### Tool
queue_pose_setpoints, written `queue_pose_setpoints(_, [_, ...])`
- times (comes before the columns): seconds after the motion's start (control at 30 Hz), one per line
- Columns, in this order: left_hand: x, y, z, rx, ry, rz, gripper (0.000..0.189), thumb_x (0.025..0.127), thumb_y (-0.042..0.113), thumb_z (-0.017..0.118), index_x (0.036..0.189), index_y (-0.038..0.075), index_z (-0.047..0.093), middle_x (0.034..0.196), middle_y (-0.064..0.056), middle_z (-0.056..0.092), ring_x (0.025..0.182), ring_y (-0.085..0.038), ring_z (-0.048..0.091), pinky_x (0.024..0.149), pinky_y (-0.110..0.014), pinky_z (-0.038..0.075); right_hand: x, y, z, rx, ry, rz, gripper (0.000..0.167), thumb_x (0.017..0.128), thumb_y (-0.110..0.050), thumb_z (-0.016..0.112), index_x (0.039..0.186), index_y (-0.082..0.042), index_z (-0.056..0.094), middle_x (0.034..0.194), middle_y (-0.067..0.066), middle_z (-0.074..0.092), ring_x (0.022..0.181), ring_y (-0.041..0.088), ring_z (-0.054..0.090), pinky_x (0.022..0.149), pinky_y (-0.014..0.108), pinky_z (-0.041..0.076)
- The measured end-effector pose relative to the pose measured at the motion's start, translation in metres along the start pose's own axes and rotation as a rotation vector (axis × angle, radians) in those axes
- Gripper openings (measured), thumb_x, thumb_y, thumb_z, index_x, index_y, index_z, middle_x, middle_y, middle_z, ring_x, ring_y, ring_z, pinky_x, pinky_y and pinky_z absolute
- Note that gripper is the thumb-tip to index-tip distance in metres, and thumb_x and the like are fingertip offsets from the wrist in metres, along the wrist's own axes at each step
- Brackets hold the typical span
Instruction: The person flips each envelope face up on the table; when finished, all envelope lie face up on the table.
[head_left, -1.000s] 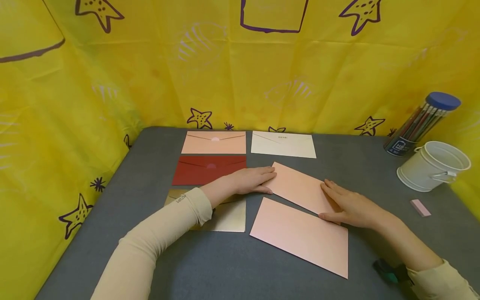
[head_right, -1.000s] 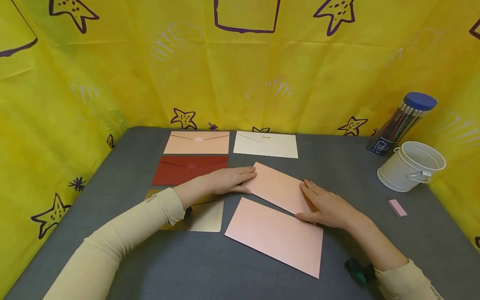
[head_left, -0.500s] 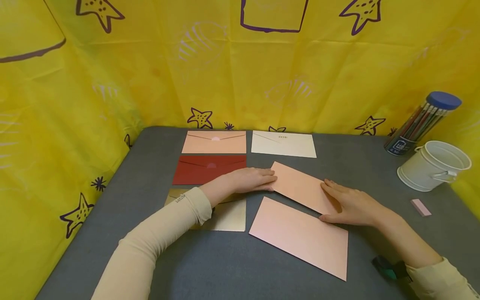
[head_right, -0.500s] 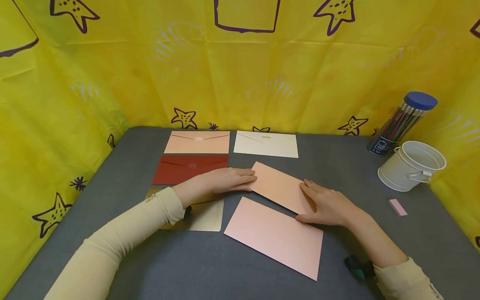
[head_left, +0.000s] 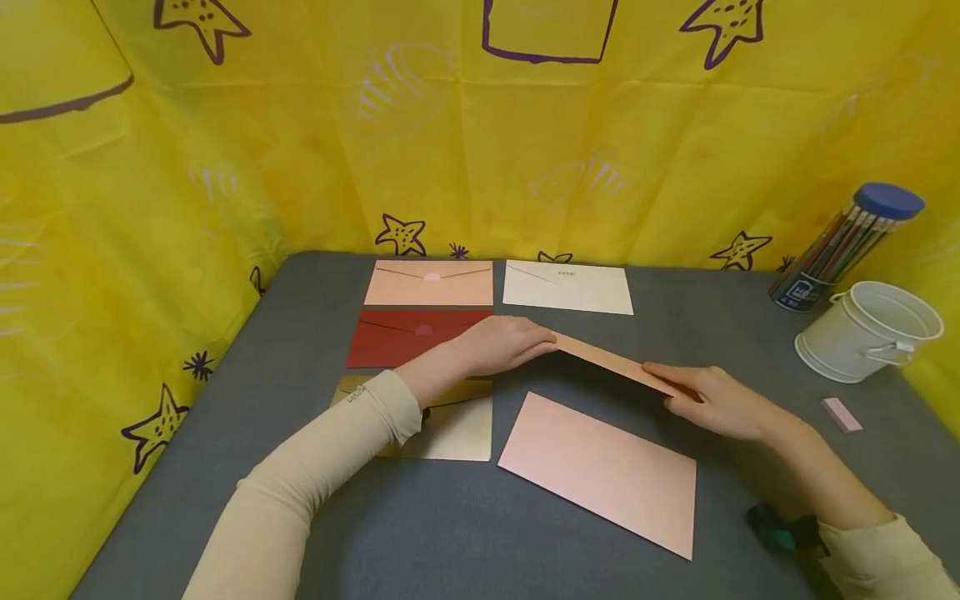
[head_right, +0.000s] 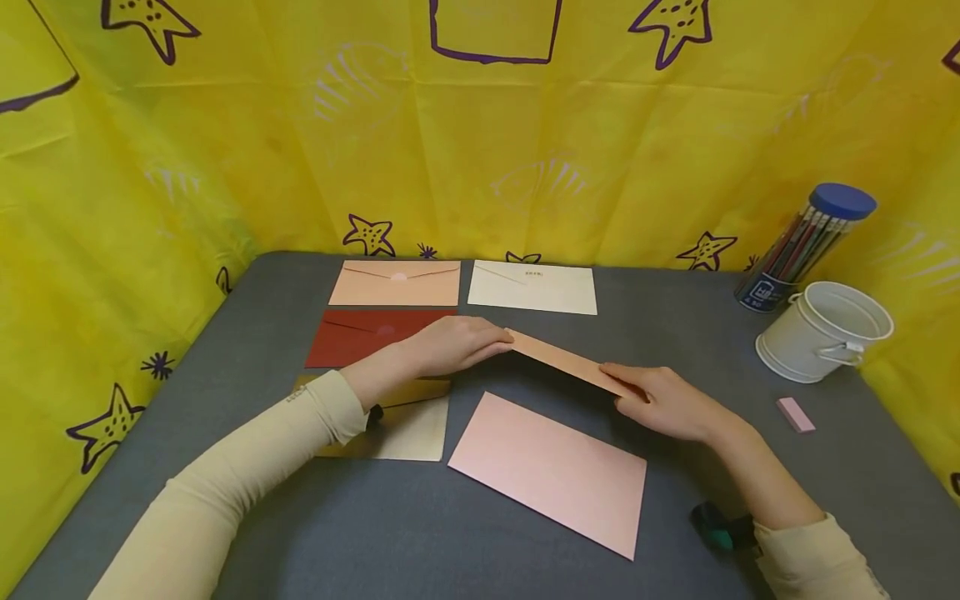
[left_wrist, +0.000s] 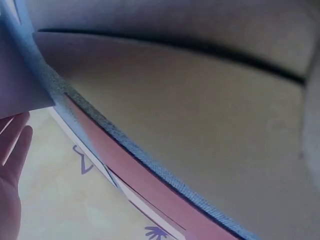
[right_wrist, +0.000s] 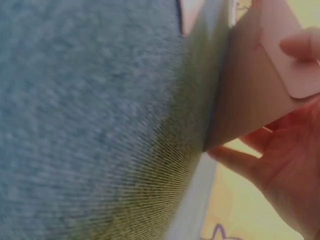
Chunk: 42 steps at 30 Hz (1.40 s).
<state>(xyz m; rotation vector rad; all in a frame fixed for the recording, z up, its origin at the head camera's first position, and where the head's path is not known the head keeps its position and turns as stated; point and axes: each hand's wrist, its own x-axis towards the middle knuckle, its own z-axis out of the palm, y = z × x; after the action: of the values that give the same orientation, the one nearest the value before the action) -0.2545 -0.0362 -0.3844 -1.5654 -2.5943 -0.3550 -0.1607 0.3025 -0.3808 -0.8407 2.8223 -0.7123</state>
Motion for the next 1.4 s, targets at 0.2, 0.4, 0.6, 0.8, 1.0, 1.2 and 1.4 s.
queue_pose_setpoints(0.2, [-0.003, -0.005, -0.002, -0.094, 0.223, 0.02, 0.017, 0.097, 0.029, 0.062, 0.101, 0.017, 0.073, 0.09, 0.008, 0.071, 0.082, -0.006, 0.065, 0.075, -0.02, 0.05, 0.001, 0.001, -0.006, 0.129, 0.082, 0.016, 0.033, 0.093, -0.014, 0.066, 0.125, -0.011, 0.068, 0.106, 0.005, 0.072, 0.076, 0.003, 0.058, 0.063, 0.02, 0.048])
queue_pose_setpoints(0.4, [-0.006, -0.01, 0.0, -0.231, 0.4, 0.044, 0.009, 0.086, 0.019, 0.075, 0.092, 0.013, 0.077, 0.082, 0.005, 0.073, 0.072, -0.005, 0.066, 0.068, -0.014, 0.049, 0.005, 0.003, -0.01, 0.211, 0.197, 0.078, 0.022, 0.089, -0.01, 0.071, 0.11, -0.005, 0.075, 0.096, 0.008, 0.074, 0.077, 0.001, 0.063, 0.063, 0.017, 0.052])
queue_pose_setpoints(0.6, [-0.01, -0.015, -0.003, -0.384, 0.425, -0.013, 0.01, 0.085, 0.016, 0.075, 0.092, 0.009, 0.077, 0.083, 0.002, 0.073, 0.073, -0.004, 0.066, 0.07, -0.015, 0.05, 0.009, 0.009, -0.012, 0.214, 0.273, 0.118, 0.018, 0.088, -0.01, 0.073, 0.104, -0.002, 0.076, 0.092, 0.004, 0.074, 0.077, -0.002, 0.062, 0.064, 0.014, 0.05])
queue_pose_setpoints(0.8, [-0.012, -0.018, -0.004, -0.542, 0.392, -0.109, 0.008, 0.087, 0.012, 0.073, 0.093, 0.007, 0.075, 0.082, 0.0, 0.072, 0.068, -0.008, 0.06, 0.065, -0.021, 0.05, 0.011, 0.018, -0.011, 0.21, 0.268, 0.148, 0.019, 0.087, -0.012, 0.074, 0.102, -0.001, 0.076, 0.086, 0.001, 0.073, 0.068, 0.003, 0.055, 0.057, 0.017, 0.045])
queue_pose_setpoints(1.0, [-0.015, -0.022, -0.001, -0.564, 0.274, -0.201, 0.007, 0.091, 0.01, 0.07, 0.095, 0.005, 0.073, 0.085, -0.002, 0.072, 0.073, -0.009, 0.059, 0.07, -0.019, 0.05, 0.015, 0.025, -0.006, 0.184, 0.221, 0.17, 0.018, 0.087, -0.017, 0.075, 0.099, -0.003, 0.077, 0.084, 0.003, 0.073, 0.065, 0.004, 0.053, 0.054, 0.019, 0.041])
queue_pose_setpoints(1.2, [-0.015, -0.024, 0.002, -0.568, 0.192, -0.253, 0.008, 0.093, 0.009, 0.067, 0.097, 0.004, 0.071, 0.09, -0.004, 0.071, 0.079, -0.012, 0.061, 0.076, -0.021, 0.05, 0.02, 0.024, -0.005, 0.138, 0.211, 0.188, 0.018, 0.088, -0.022, 0.074, 0.091, -0.004, 0.075, 0.074, 0.001, 0.067, 0.06, 0.007, 0.051, 0.051, 0.022, 0.039])
queue_pose_setpoints(1.4, [-0.015, -0.021, 0.0, -0.705, 0.191, -0.46, 0.015, 0.094, 0.013, 0.066, 0.104, 0.002, 0.068, 0.095, -0.007, 0.07, 0.09, -0.018, 0.066, 0.083, -0.027, 0.053, 0.028, 0.023, -0.005, 0.222, 0.217, 0.291, 0.037, 0.092, -0.033, 0.069, 0.113, -0.002, 0.068, 0.091, 0.01, 0.07, 0.076, 0.019, 0.058, 0.064, 0.021, 0.05])
